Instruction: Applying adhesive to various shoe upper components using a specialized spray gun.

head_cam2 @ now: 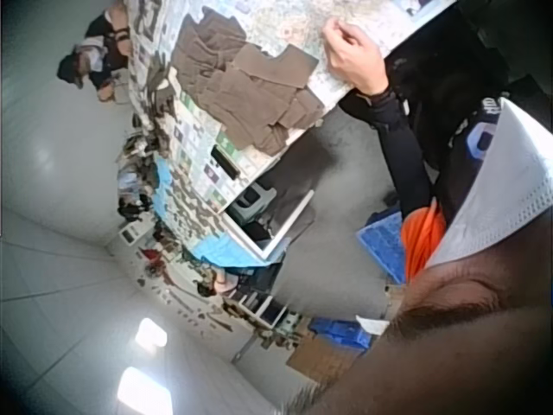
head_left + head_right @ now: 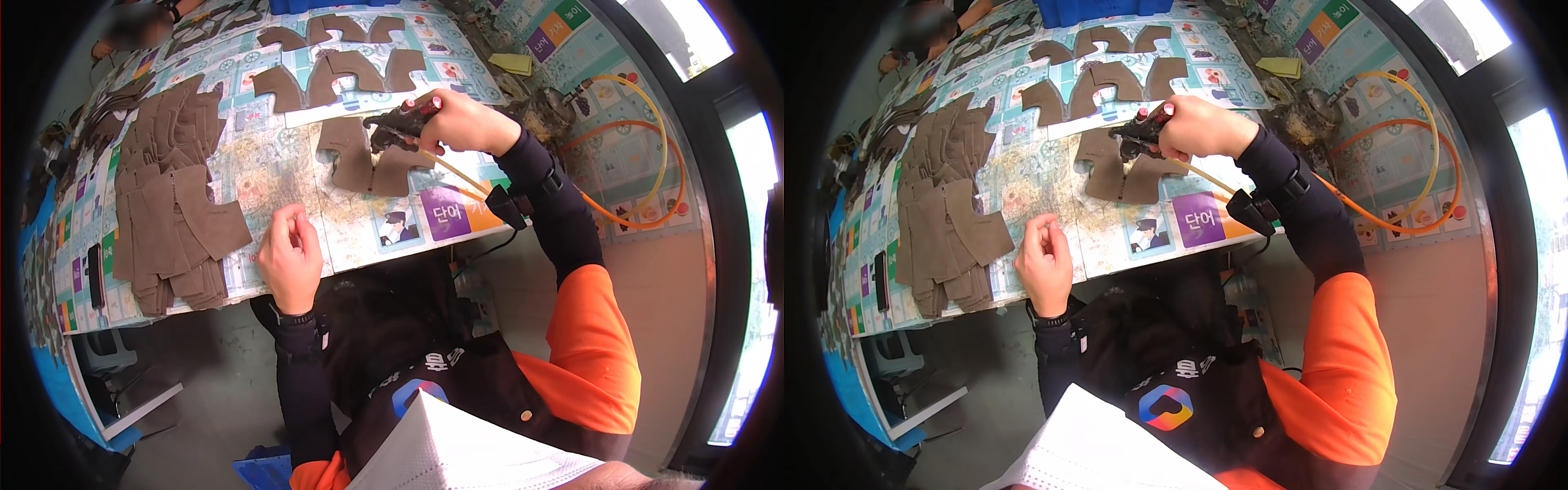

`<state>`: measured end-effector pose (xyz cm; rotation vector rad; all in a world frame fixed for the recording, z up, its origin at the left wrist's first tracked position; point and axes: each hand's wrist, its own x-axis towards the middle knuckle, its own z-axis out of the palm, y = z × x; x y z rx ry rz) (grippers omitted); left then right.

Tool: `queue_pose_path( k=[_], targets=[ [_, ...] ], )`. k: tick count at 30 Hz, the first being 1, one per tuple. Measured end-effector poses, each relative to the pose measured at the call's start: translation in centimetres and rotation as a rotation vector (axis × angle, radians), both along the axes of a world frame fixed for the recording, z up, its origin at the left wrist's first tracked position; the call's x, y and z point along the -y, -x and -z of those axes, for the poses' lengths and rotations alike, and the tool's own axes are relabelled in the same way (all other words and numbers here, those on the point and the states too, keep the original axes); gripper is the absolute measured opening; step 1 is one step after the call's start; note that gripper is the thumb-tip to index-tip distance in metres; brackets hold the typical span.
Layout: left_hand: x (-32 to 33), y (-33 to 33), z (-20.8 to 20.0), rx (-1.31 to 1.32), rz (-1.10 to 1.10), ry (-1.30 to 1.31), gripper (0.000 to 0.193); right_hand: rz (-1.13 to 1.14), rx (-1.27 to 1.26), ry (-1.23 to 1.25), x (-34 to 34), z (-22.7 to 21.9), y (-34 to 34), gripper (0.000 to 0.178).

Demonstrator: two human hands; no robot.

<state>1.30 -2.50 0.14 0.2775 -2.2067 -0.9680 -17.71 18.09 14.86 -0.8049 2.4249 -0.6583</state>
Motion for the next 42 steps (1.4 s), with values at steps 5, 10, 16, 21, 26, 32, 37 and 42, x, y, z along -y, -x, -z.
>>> queue_pose_path(
  k=[5,10,16,21,26,32,37,42],
  targets=[
    [0.0,0.0,0.1,-0.007,-0.001,0.014,0.007,-0.139,-0.072,0.003,-1.0,1.1,0.4,0.011],
    [0.0,0.0,0.1,0.001,-0.011,0.017,0.007,-0.123,-0.100,0.013,-1.0,1.0,-0.7,0.014],
    [0.0,0.1,0.2,-0.007,-0.013,0.016,0.006,0.021,0.110,0.114,-0.9,1.0,-1.6,0.022],
    [0.0,0.0,0.0,-0.008,-0.014,0.000,0.006,-0.029,0.115,0.086,-0.8,0.8,-2.7,0.025],
    [-0.1,0.1,0.0,-0.011,-0.016,-0.007,0.006,0.037,0.155,0.139,-1.2,0.7,-4.2,0.024],
    [-0.1,0.0,0.0,-0.002,-0.012,-0.005,0.007,0.061,0.035,0.137,-1.6,0.2,-4.3,0.033],
    [-0.1,0.1,0.0,-0.002,-0.005,-0.001,0.007,0.043,0.115,0.089,-2.1,0.7,-3.2,0.042],
    [-0.1,0.0,-0.1,0.004,-0.005,-0.014,0.007,0.057,0.196,0.112,-1.8,0.0,-4.8,0.042]
  ],
)
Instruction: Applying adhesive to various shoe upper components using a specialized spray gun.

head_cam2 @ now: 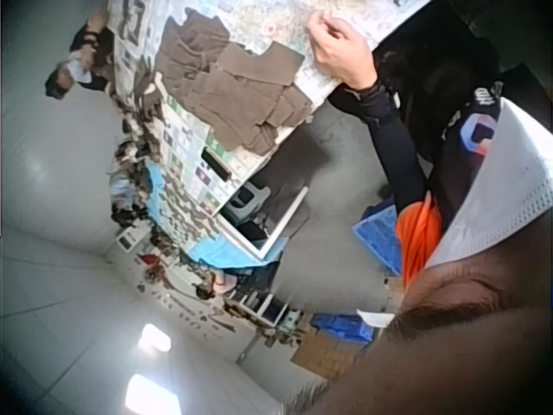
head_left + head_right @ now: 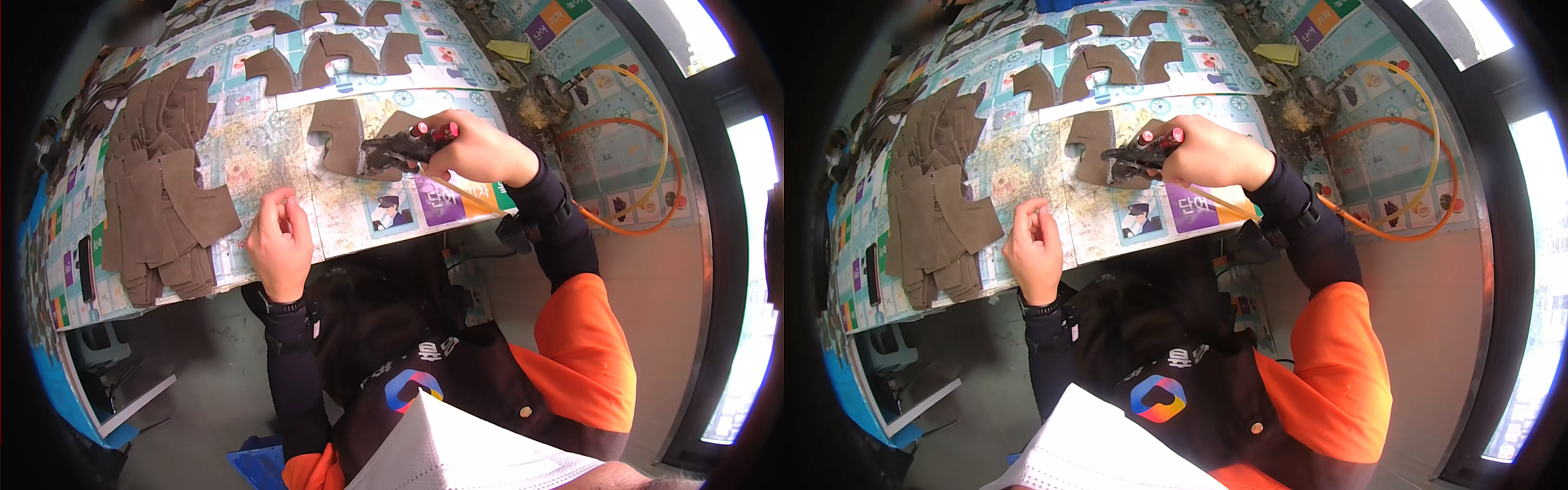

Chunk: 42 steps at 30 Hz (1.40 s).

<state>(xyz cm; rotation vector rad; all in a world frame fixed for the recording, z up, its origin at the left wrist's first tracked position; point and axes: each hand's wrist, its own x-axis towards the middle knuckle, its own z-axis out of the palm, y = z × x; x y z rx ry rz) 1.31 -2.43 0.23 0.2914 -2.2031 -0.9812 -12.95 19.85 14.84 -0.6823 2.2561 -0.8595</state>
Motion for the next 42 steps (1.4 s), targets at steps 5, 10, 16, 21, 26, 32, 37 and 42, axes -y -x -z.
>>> queue_pose_path(
  k=[5,10,16,21,26,32,37,42],
  targets=[
    [0.1,0.0,0.1,-0.001,0.002,-0.006,0.007,0.042,-0.007,-0.059,0.3,-0.8,-0.8,0.049],
    [-0.1,0.1,0.0,-0.005,0.009,-0.016,0.007,0.041,-0.089,0.034,-0.9,1.1,0.4,0.036],
    [0.0,0.1,0.1,-0.001,0.009,-0.009,0.007,0.089,-0.057,0.167,-1.6,1.4,1.2,0.024],
    [0.0,-0.1,0.1,0.004,0.004,-0.020,0.008,0.044,0.033,0.004,-1.0,0.4,0.2,0.044],
    [0.0,0.0,0.2,0.016,0.006,-0.029,0.008,0.024,-0.039,-0.016,-1.1,0.5,-0.2,0.046],
    [0.1,-0.2,0.0,0.030,0.007,-0.037,0.008,0.093,-0.136,0.117,-1.5,1.3,0.6,0.023],
    [0.0,0.0,0.1,0.021,0.004,-0.036,0.008,-0.036,-0.264,0.186,-2.3,1.6,1.4,0.024],
    [0.0,-0.1,0.2,0.039,0.014,-0.051,0.010,-0.026,-0.197,0.069,-2.4,1.0,1.8,0.014]
  ],
)
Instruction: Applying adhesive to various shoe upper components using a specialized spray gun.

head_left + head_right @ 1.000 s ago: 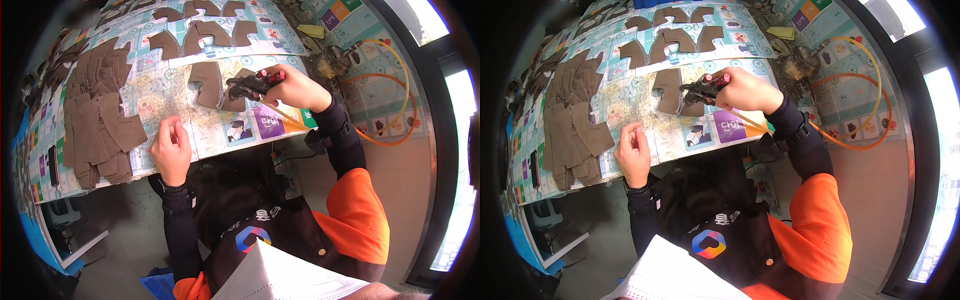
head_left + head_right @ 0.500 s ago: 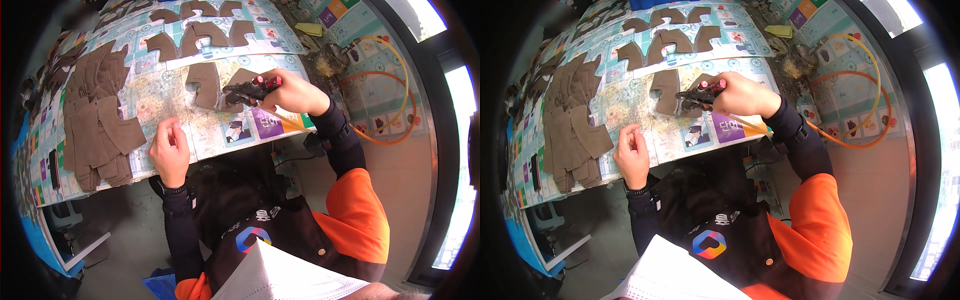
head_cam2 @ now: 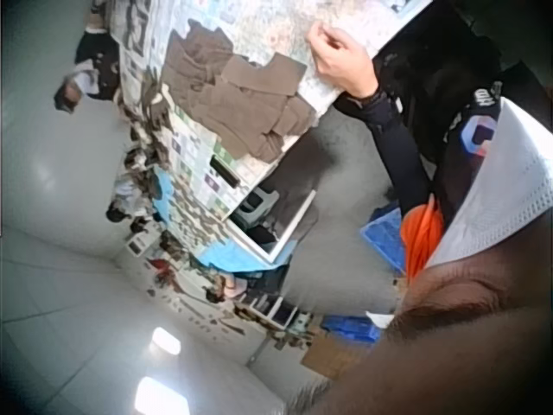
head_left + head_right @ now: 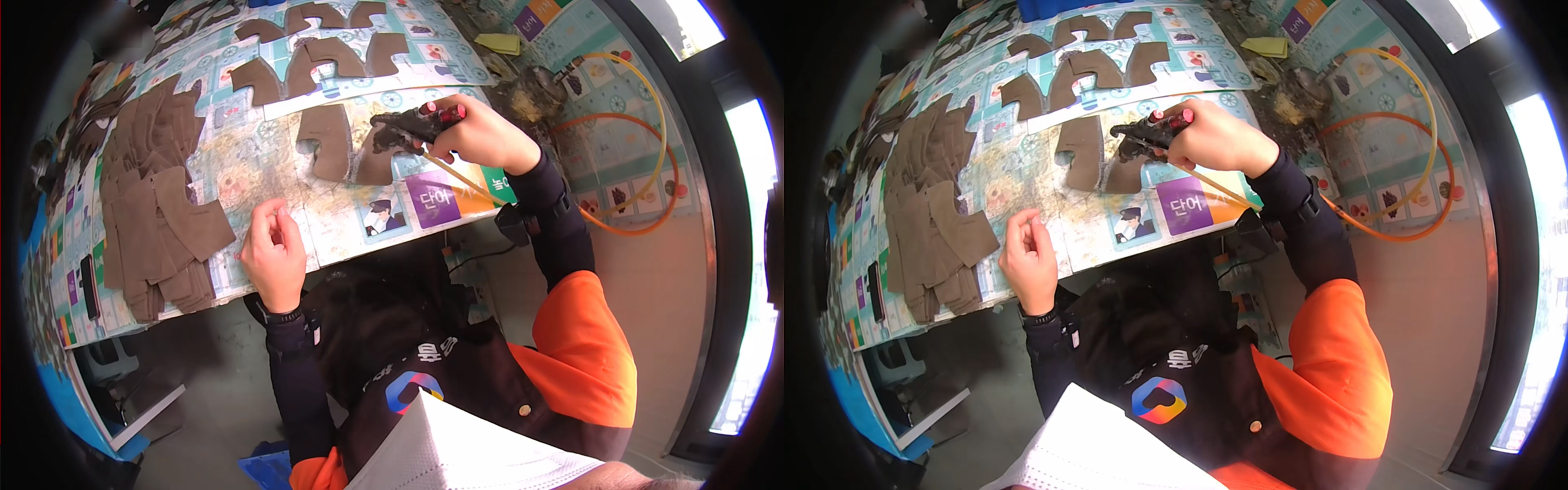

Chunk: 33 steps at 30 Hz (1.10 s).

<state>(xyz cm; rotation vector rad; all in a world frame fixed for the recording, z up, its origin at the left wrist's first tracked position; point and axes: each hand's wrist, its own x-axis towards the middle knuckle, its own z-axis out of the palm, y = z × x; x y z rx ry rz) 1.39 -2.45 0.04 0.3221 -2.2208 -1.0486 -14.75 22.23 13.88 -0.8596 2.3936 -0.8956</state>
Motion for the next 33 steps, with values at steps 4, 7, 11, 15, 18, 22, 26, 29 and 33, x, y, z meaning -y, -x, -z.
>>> queue_pose_path(
  k=[4,7,11,15,18,22,26,29,33],
  targets=[
    [0.0,0.0,0.1,-0.016,0.005,-0.017,0.011,0.072,0.065,0.054,-0.3,0.3,0.8,0.012],
    [0.0,0.1,0.2,-0.007,0.009,-0.025,0.011,0.071,0.094,0.101,-0.5,0.4,1.0,0.012],
    [0.0,-0.1,-0.1,0.011,0.011,-0.019,0.012,0.125,0.094,0.153,-0.7,1.2,1.6,0.012],
    [0.1,-0.1,-0.1,0.012,0.010,-0.013,0.011,0.122,0.096,0.074,-1.1,1.1,2.4,0.014],
    [0.0,0.0,-0.1,0.013,0.015,-0.009,0.011,0.103,0.007,0.060,-1.3,1.4,2.6,0.017],
    [0.0,0.1,-0.2,0.011,0.015,-0.011,0.010,0.144,-0.037,0.029,-1.9,2.0,3.5,0.010],
    [0.1,-0.2,-0.3,0.015,0.008,0.002,0.010,0.255,-0.009,0.028,-1.6,1.7,3.4,0.005],
    [-0.1,-0.2,-0.2,0.022,0.014,-0.002,0.010,0.296,0.001,0.059,-1.8,1.1,2.9,0.006],
    [-0.1,-0.1,-0.1,0.013,0.015,0.003,0.010,0.294,-0.005,0.061,-2.1,1.6,3.2,0.006]
  ],
)
